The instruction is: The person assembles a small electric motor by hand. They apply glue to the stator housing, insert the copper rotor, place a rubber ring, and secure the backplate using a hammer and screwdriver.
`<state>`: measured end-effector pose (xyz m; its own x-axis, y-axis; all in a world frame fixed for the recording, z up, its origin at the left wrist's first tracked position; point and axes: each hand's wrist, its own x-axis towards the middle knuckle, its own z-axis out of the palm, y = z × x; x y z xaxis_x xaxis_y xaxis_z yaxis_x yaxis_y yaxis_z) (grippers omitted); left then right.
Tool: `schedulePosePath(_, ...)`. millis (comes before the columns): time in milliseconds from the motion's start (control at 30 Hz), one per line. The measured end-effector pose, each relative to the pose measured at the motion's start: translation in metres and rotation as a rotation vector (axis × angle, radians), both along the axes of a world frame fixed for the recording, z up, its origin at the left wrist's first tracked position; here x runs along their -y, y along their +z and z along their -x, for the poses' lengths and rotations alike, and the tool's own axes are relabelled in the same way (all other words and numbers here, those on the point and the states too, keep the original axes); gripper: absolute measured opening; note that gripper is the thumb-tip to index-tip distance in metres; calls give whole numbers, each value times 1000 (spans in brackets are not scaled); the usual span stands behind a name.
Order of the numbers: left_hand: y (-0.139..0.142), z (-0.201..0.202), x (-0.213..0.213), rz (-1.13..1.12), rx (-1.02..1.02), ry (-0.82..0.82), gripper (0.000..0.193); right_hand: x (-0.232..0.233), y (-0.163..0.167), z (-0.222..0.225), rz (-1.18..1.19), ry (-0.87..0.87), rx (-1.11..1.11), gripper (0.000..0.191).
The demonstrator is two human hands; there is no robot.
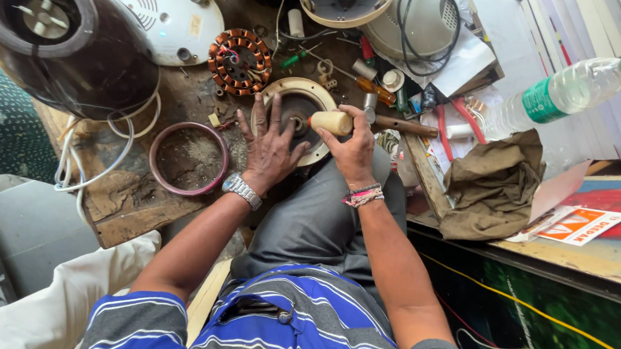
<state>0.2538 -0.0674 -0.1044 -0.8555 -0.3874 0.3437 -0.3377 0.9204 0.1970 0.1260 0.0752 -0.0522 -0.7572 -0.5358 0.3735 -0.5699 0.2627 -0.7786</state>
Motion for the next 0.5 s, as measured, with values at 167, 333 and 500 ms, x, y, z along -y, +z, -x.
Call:
schedulePosePath(167, 0, 2, 0, -37, 31, 4, 67, -1, -1, 0, 4, 2, -22, 59)
schedulePosePath(333, -5, -4, -1, -84, 83, 1, 61, -2, -3, -1, 6, 13, 13, 57)
schedulePosePath(500, -5, -3, -1, -118, 80, -8, 64, -1, -1, -1, 8, 22, 4, 58)
